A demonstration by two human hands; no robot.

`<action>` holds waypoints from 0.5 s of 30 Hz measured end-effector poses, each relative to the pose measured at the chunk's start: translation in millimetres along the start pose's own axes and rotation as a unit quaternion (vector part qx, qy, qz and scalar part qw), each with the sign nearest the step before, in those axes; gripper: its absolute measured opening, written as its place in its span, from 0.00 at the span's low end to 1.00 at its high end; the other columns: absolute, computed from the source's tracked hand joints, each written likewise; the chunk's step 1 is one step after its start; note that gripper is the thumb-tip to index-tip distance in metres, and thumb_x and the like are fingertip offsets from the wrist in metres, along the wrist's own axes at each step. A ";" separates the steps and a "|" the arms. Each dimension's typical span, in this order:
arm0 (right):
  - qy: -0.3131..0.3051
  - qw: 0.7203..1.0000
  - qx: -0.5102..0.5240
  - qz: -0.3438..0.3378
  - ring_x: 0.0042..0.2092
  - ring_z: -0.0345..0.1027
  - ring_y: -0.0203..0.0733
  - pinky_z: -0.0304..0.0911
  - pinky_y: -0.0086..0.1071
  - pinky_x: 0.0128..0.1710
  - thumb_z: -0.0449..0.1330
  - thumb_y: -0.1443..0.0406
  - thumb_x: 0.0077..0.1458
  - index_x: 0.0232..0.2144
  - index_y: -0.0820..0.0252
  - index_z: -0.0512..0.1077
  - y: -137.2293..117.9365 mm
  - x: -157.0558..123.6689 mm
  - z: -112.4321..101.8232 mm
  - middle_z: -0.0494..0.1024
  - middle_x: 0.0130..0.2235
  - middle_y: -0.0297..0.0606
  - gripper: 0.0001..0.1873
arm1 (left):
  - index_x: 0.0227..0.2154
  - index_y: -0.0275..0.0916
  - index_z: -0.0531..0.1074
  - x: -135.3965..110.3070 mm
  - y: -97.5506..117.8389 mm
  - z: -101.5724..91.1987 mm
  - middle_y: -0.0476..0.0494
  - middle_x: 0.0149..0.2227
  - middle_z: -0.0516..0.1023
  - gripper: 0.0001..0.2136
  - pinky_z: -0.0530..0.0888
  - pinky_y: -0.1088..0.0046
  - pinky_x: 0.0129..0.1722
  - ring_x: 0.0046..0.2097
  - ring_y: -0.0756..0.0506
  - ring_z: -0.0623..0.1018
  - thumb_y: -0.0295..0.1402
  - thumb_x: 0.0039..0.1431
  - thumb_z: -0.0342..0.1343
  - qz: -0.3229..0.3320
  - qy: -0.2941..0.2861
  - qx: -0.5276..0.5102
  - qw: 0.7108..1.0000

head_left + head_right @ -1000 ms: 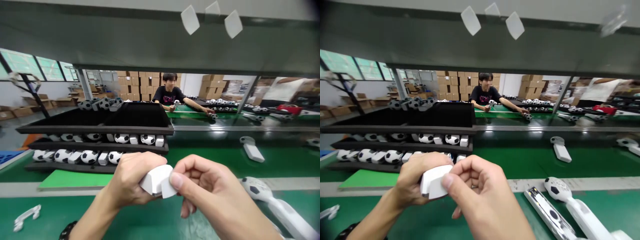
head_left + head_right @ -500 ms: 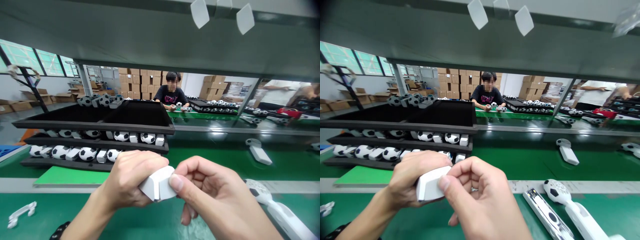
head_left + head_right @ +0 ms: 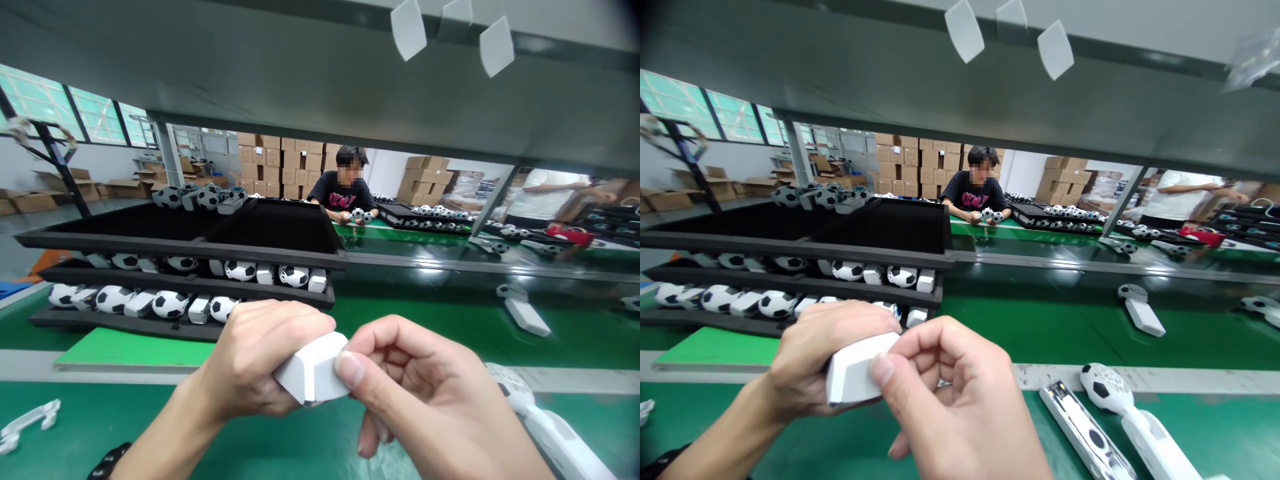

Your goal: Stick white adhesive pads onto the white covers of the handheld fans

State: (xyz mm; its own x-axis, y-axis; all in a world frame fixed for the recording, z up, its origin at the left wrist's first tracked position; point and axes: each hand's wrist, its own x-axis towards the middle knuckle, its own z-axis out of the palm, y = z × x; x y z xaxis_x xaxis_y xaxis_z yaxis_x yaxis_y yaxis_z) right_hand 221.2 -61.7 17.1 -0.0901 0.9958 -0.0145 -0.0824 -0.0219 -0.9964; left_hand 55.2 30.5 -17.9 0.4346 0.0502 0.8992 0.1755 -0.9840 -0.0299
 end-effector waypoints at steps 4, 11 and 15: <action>0.013 1.000 0.005 0.009 0.21 0.67 0.29 0.68 0.16 0.21 0.71 0.64 0.50 0.26 0.56 0.74 -2.7 -1.4 2.0 0.74 0.21 0.27 0.08 | 0.38 0.36 0.70 0.1 0.5 0.4 0.46 0.31 0.81 0.05 0.76 0.75 0.32 0.32 0.49 0.82 0.33 0.65 0.54 -0.001 0.001 -0.003 1.000; 0.067 0.997 0.048 0.008 0.19 0.65 0.27 0.64 0.14 0.17 0.72 0.65 0.45 0.23 0.58 0.75 -3.9 -3.4 11.2 0.72 0.18 0.26 0.09 | 0.39 0.36 0.70 1.3 0.2 -0.1 0.46 0.31 0.81 0.07 0.76 0.76 0.34 0.33 0.49 0.82 0.35 0.66 0.54 0.006 0.008 -0.006 1.000; 0.098 0.993 0.062 0.004 0.18 0.64 0.27 0.63 0.12 0.16 0.73 0.65 0.43 0.21 0.58 0.75 -3.8 -4.9 16.6 0.72 0.16 0.25 0.09 | 0.39 0.36 0.70 1.1 0.3 -0.2 0.46 0.31 0.81 0.07 0.76 0.75 0.33 0.33 0.49 0.82 0.35 0.65 0.55 0.006 0.010 -0.006 1.000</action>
State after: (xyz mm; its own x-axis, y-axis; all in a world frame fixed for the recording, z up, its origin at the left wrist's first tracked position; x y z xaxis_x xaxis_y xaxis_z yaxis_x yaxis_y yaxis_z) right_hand 205.5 -67.9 22.4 0.1026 0.9935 -0.0502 -0.2047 -0.0283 -0.9784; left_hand 55.5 30.2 -16.9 0.4180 0.0350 0.9078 0.1600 -0.9865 -0.0356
